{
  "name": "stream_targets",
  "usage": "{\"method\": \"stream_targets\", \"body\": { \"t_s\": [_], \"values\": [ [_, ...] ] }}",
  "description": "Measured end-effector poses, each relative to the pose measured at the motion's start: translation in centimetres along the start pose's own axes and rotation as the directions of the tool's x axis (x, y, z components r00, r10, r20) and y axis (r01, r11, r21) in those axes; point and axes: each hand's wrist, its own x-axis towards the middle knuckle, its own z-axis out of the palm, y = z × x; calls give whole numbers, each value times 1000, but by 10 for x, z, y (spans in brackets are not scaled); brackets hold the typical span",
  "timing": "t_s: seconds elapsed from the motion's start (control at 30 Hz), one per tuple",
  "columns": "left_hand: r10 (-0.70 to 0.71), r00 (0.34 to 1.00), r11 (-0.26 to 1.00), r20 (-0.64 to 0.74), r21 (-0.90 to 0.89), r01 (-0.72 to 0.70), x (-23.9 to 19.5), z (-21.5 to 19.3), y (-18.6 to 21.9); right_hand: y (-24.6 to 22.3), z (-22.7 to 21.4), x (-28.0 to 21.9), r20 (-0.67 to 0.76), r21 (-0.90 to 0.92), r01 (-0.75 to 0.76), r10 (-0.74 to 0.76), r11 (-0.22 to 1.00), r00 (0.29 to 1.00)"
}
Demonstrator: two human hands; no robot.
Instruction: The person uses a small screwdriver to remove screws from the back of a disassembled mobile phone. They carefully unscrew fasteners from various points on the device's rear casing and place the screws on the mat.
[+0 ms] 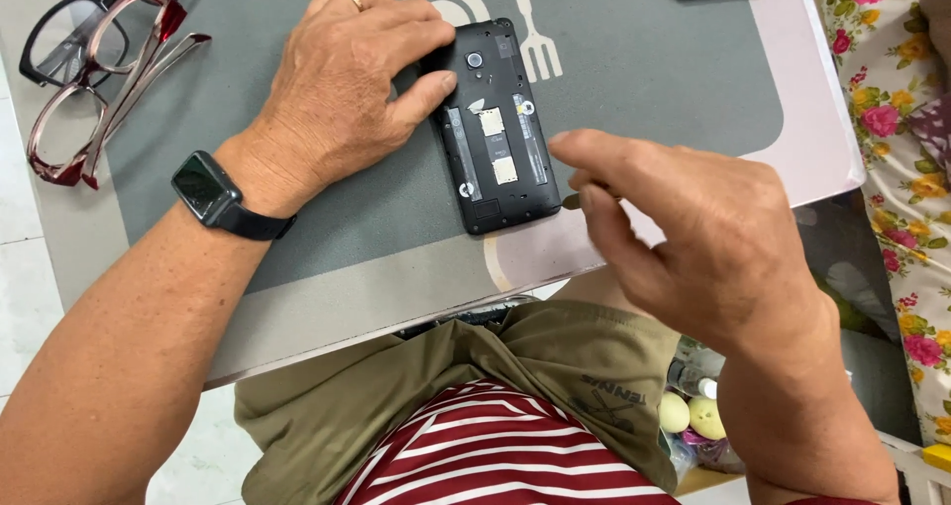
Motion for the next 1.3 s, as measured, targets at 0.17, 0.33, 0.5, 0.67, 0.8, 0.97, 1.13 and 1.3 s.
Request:
{"method": "stream_targets", "body": {
  "t_s": [0.17,0.33,0.5,0.67,0.8,0.97,1.13,1.3],
  "values": [
    [6,1000,1000,-12,-1,-6,-2,-1,0,15,14,-7,-75,-62,14,-19,998,997],
    [-5,1000,1000,2,7,5,2,-3,3,1,6,9,-9,161,114,-114,980,993],
    [-33,999,999,24,35,32,2,-3,4,0,8,15,-129,129,74,-58,989,990],
    [-58,998,998,28,34,57,1,1,3,-2,5,15,-87,224,89,-71,971,994],
    [-63,998,998,25,31,62,1,2,3,0,6,11,-113,184,38,-17,982,993],
    [-58,998,998,29,28,57,1,1,5,-1,3,10,-66,267,94,-79,959,995],
    [57,998,998,13,35,-58,13,-6,30,3,10,3,-124,34,21,-17,999,992],
    [249,965,968,88,-62,-244,18,-1,61,1,0,3,17,157,62,-66,986,998]
  ]
}}
